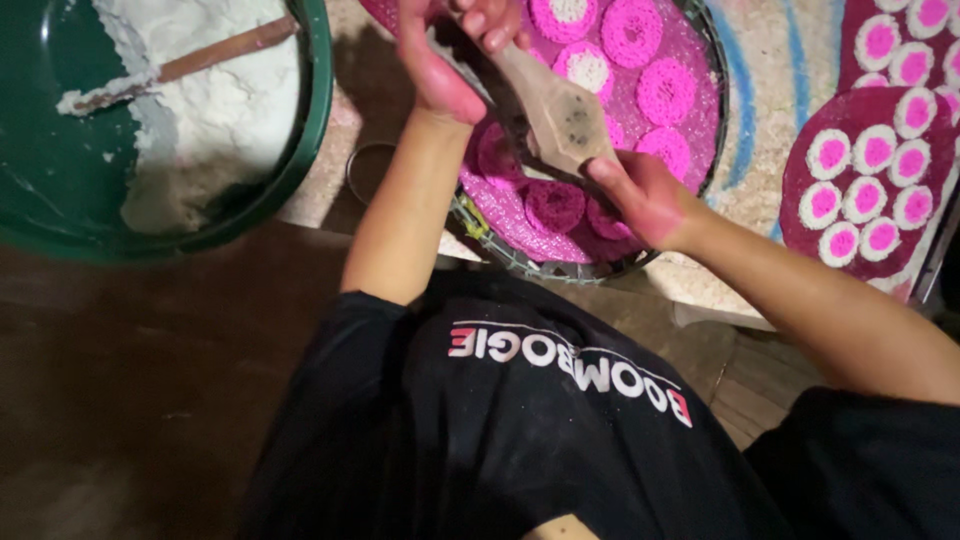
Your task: The person scoops pink powder into a circular mold, presses it, and removes a pink disc. They then coat the disc in white powder using a wooden tool and place it on a tray. This process is repeated multiple times to produce several pink-and-white discs.
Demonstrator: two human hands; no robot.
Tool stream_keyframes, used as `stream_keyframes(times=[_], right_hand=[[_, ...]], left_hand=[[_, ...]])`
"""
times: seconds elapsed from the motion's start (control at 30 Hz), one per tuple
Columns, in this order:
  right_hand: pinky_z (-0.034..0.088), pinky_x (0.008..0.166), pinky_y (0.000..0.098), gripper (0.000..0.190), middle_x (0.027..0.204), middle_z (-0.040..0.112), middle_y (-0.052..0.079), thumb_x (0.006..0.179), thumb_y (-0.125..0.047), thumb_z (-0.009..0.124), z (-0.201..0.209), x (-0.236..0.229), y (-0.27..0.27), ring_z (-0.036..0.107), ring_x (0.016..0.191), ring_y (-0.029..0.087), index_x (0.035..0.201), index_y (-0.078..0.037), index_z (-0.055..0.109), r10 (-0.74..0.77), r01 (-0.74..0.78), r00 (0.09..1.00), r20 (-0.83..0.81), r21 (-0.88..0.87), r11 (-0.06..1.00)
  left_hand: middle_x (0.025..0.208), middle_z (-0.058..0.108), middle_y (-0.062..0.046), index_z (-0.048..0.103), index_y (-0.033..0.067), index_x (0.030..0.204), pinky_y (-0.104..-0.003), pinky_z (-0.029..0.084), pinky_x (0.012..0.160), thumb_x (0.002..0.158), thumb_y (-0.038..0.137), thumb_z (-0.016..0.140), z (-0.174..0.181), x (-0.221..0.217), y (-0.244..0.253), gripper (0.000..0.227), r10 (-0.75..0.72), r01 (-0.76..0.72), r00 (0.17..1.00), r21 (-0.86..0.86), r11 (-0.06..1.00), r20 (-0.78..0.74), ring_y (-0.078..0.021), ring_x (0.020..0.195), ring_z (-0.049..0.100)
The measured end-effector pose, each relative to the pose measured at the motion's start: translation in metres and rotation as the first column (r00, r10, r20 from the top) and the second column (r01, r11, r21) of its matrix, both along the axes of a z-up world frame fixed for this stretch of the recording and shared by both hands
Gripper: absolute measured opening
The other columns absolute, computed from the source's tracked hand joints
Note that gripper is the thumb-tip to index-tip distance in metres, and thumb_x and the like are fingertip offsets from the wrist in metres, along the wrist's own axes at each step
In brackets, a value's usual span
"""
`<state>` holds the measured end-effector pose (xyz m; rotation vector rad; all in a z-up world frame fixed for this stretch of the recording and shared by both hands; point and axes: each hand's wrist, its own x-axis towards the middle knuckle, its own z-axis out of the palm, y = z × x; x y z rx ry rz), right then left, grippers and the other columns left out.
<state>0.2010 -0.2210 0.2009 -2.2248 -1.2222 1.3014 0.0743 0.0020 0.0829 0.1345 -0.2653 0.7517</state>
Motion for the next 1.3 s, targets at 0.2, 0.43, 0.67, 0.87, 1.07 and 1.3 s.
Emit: stream_keyframes(times=[0.2, 0.43, 0.67, 0.87, 1.07, 1.3], right_hand=[[0.049, 0.061, 0.0381, 0.07, 0.074, 0.064, 0.013, 0.098, -0.061, 0.041, -0.001, 0.013, 0.002, 0.059, 0.066, 0.019, 0.11, 0.003, 0.066, -0.022, 0.027, 0.996, 0.083, -0.071, 0.997], [0.043, 0.063, 0.0345, 0.072, 0.083, 0.06, 0.006, 0.108, -0.063, 0.034, -0.026, 0.026, -0.037, 0.053, 0.072, 0.016, 0.116, -0.001, 0.069, -0.134, 0.126, 0.926, -0.354, -0.046, 0.991], [0.046, 0.058, 0.0336, 0.073, 0.072, 0.066, 0.007, 0.104, -0.062, 0.032, -0.001, 0.043, -0.106, 0.058, 0.064, 0.018, 0.096, 0.001, 0.068, -0.25, 0.222, 0.955, -0.159, -0.177, 0.959], [0.048, 0.061, 0.0338, 0.06, 0.072, 0.061, 0.007, 0.105, -0.054, 0.04, 0.004, 0.007, -0.089, 0.057, 0.066, 0.016, 0.099, 0.0, 0.064, -0.216, 0.216, 0.976, -0.032, -0.007, 0.976], [0.049, 0.058, 0.035, 0.061, 0.068, 0.062, 0.007, 0.105, -0.053, 0.04, 0.003, 0.008, -0.097, 0.06, 0.061, 0.017, 0.092, 0.001, 0.065, -0.247, 0.243, 0.968, -0.033, -0.098, 0.965], [0.046, 0.062, 0.034, 0.063, 0.081, 0.059, 0.007, 0.11, -0.058, 0.041, -0.014, 0.021, -0.092, 0.053, 0.074, 0.012, 0.114, 0.0, 0.066, -0.164, 0.179, 0.983, -0.083, 0.22, 0.959]], left_hand=[[0.076, 0.052, 0.001, 0.053, 0.0142, 0.083, -0.037, 0.05, 0.08, 0.1, 0.047, 0.047, 0.003, 0.01, -0.003, 0.038, -0.034, 0.036, 0.999, -0.08, 0.996, 0.026, -0.0179, 0.077, 0.055], [0.086, 0.059, -0.004, 0.059, 0.0078, 0.088, -0.04, 0.047, 0.092, 0.096, 0.051, 0.049, 0.038, -0.006, -0.005, 0.045, 0.009, 0.014, 0.992, 0.176, 0.984, -0.128, -0.0244, 0.093, 0.059], [0.084, 0.053, -0.001, 0.055, 0.0117, 0.091, -0.04, 0.046, 0.095, 0.101, 0.041, 0.051, 0.037, 0.024, -0.067, 0.032, -0.19, 0.189, 0.982, -0.078, 0.979, -0.004, -0.0189, 0.086, 0.054], [0.077, 0.047, 0.004, 0.051, 0.0159, 0.085, -0.036, 0.045, 0.086, 0.097, 0.046, 0.05, 0.012, 0.039, -0.073, 0.032, -0.222, 0.22, 0.975, -0.084, 0.972, -0.006, -0.0148, 0.079, 0.051], [0.073, 0.046, 0.004, 0.05, 0.0154, 0.082, -0.039, 0.045, 0.082, 0.095, 0.05, 0.047, 0.008, 0.036, -0.082, 0.037, -0.258, 0.237, 0.959, -0.169, 0.957, -0.116, -0.0155, 0.072, 0.049], [0.079, 0.052, 0.0, 0.054, 0.0133, 0.085, -0.039, 0.046, 0.081, 0.103, 0.048, 0.046, 0.015, 0.053, -0.064, 0.04, -0.139, 0.141, 0.989, 0.048, 0.989, -0.048, -0.018, 0.074, 0.053]])
